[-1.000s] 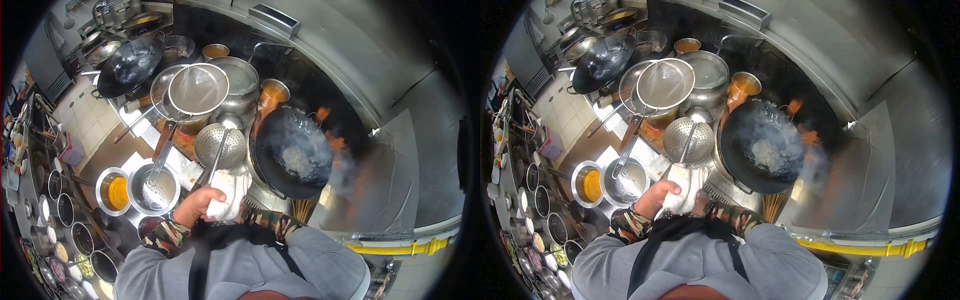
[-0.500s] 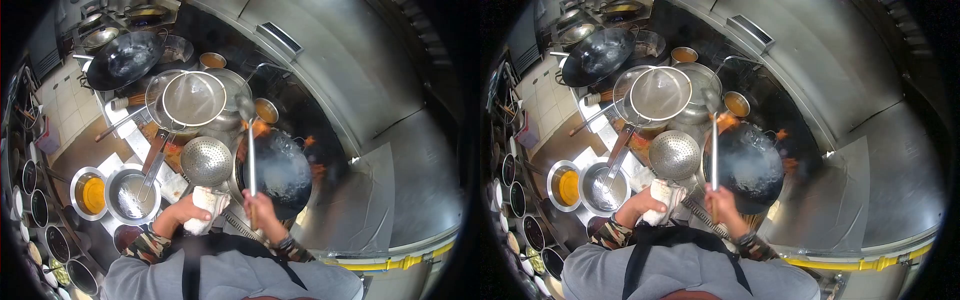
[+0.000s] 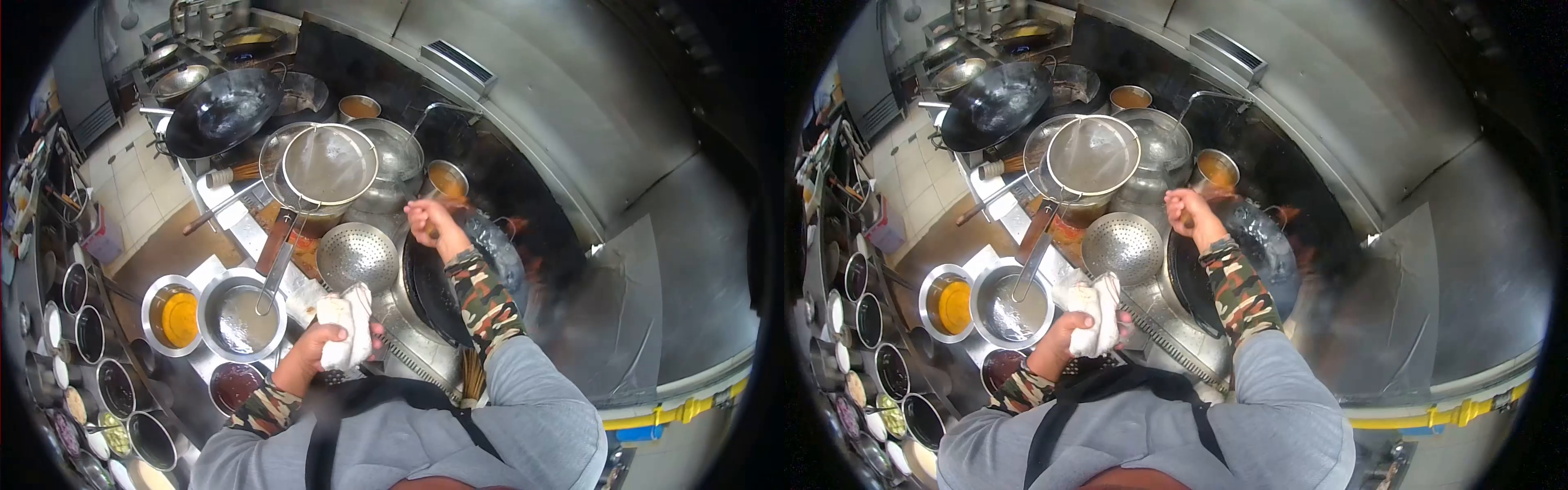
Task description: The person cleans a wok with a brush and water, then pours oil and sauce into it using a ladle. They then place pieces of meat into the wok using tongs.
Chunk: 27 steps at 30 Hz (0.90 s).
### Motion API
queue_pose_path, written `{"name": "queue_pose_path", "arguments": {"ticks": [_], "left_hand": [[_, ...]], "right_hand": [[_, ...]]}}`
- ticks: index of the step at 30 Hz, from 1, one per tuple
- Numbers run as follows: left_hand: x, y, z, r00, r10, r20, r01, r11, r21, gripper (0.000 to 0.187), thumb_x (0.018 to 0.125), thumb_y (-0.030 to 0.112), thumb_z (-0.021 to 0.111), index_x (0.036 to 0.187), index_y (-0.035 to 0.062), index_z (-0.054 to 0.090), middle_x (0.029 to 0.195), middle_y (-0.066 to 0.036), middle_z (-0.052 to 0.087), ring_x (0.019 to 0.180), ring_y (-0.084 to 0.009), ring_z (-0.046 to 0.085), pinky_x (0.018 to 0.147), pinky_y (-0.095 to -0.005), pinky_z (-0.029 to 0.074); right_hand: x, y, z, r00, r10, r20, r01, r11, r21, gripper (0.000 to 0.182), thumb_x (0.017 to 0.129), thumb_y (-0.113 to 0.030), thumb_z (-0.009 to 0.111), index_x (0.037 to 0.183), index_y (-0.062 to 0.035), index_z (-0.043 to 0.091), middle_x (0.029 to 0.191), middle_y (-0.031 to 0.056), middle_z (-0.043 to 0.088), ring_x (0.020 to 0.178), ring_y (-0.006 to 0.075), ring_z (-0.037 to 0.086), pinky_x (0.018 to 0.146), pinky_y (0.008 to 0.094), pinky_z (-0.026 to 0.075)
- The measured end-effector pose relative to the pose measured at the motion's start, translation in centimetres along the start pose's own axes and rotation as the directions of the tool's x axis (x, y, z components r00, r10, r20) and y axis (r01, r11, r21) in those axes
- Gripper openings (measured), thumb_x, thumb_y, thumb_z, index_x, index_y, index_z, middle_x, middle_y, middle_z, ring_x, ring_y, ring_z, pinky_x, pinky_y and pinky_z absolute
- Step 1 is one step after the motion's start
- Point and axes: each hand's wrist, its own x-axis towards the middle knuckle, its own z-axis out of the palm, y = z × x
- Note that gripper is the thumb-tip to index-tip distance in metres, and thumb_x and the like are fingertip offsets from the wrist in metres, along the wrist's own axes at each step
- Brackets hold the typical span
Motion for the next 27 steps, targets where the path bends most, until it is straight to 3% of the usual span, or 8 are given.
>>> {"name": "queue_pose_path", "arguments": {"ticks": [2,5,12,15,20,24,26,27], "left_hand": [[-0.2,-1.3,-1.2,1.000,-0.015,0.014,0.013,0.996,0.090,0.060,0.070,0.014,0.065,0.124,0.0001,0.045,0.107,-0.019,0.059,0.092,-0.0331,0.062,0.077,-0.0453,0.053],[0.2,-3.3,0.1,0.968,0.030,-0.247,0.022,0.979,0.203,0.048,0.070,0.014,0.065,0.114,-0.0020,0.051,0.088,-0.014,0.061,0.069,-0.0225,0.062,0.061,-0.0342,0.052],[4.1,-10.1,-2.9,0.868,-0.086,-0.489,0.215,0.953,0.213,0.033,0.076,0.025,0.051,0.099,0.0017,0.056,0.081,-0.014,0.061,0.068,-0.0284,0.062,0.061,-0.0394,0.053],[6.6,-12.0,-2.9,0.818,-0.307,-0.487,0.391,0.917,0.080,0.034,0.081,0.035,0.044,0.099,0.0103,0.059,0.082,-0.009,0.062,0.077,-0.0295,0.062,0.067,-0.0515,0.051],[15.0,-15.7,-1.4,0.814,-0.381,-0.437,0.475,0.871,0.126,0.028,0.087,0.033,0.043,0.093,0.0127,0.061,0.082,-0.006,0.063,0.076,-0.0262,0.062,0.065,-0.0488,0.051],[19.8,-20.3,-7.6,0.754,-0.349,-0.556,0.566,0.774,0.282,0.031,0.083,0.026,0.056,0.098,-0.0004,0.061,0.094,-0.013,0.065,0.087,-0.0256,0.063,0.074,-0.0453,0.050],[20.7,-22.4,-9.6,0.683,0.099,-0.724,0.517,0.633,0.575,0.046,0.077,0.029,0.061,0.105,-0.0084,0.059,0.099,-0.017,0.064,0.091,-0.0272,0.062,0.075,-0.0428,0.048],[18.0,-21.8,-4.9,0.685,0.064,-0.726,0.464,0.729,0.503,0.053,0.073,0.028,0.063,0.109,-0.0111,0.058,0.104,-0.020,0.063,0.093,-0.0281,0.061,0.076,-0.0402,0.047]], "right_hand": [[-1.6,0.2,0.0,0.991,0.009,0.137,-0.035,0.982,0.187,0.017,0.086,-0.007,0.054,0.096,0.0032,0.045,0.054,-0.0052,0.040,0.040,0.0023,0.039,0.034,0.0161,0.032],[-5.5,0.7,-0.5,0.958,-0.023,0.286,-0.068,0.950,0.304,0.024,0.087,-0.004,0.052,0.106,0.0066,0.042,0.058,-0.0053,0.040,0.041,0.0020,0.039,0.035,0.0150,0.033],[-19.0,3.8,-3.5,0.909,-0.055,0.413,-0.139,0.895,0.424,0.030,0.089,-0.007,0.044,0.114,0.0083,0.042,0.062,-0.0025,0.043,0.039,0.0030,0.039,0.034,0.0176,0.035],[-25.1,5.9,-5.4,0.939,-0.068,0.338,-0.077,0.914,0.398,0.032,0.089,-0.007,0.044,0.118,0.0068,0.042,0.063,-0.0027,0.043,0.039,0.0028,0.039,0.035,0.0181,0.035],[-29.8,8.4,-10.1,0.980,-0.011,0.200,-0.059,0.938,0.340,0.030,0.088,-0.007,0.046,0.117,0.0021,0.043,0.062,-0.0037,0.042,0.040,0.0025,0.039,0.034,0.0189,0.034],[-30.5,10.1,-11.6,0.992,-0.070,-0.104,0.073,0.997,0.024,0.015,0.086,-0.006,0.053,0.099,-0.0031,0.049,0.061,-0.0038,0.043,0.041,0.0037,0.038,0.034,0.0202,0.030],[-31.3,10.4,-10.4,0.895,-0.303,-0.327,0.184,0.919,-0.349,0.012,0.083,-0.005,0.058,0.092,-0.0044,0.050,0.061,-0.0026,0.044,0.041,0.0052,0.038,0.033,0.0218,0.030],[-31.6,10.1,-11.0,0.885,-0.342,-0.317,0.206,0.897,-0.392,0.012,0.081,-0.004,0.059,0.088,-0.0047,0.050,0.062,-0.0012,0.046,0.042,0.0069,0.041,0.034,0.0237,0.033]]}}
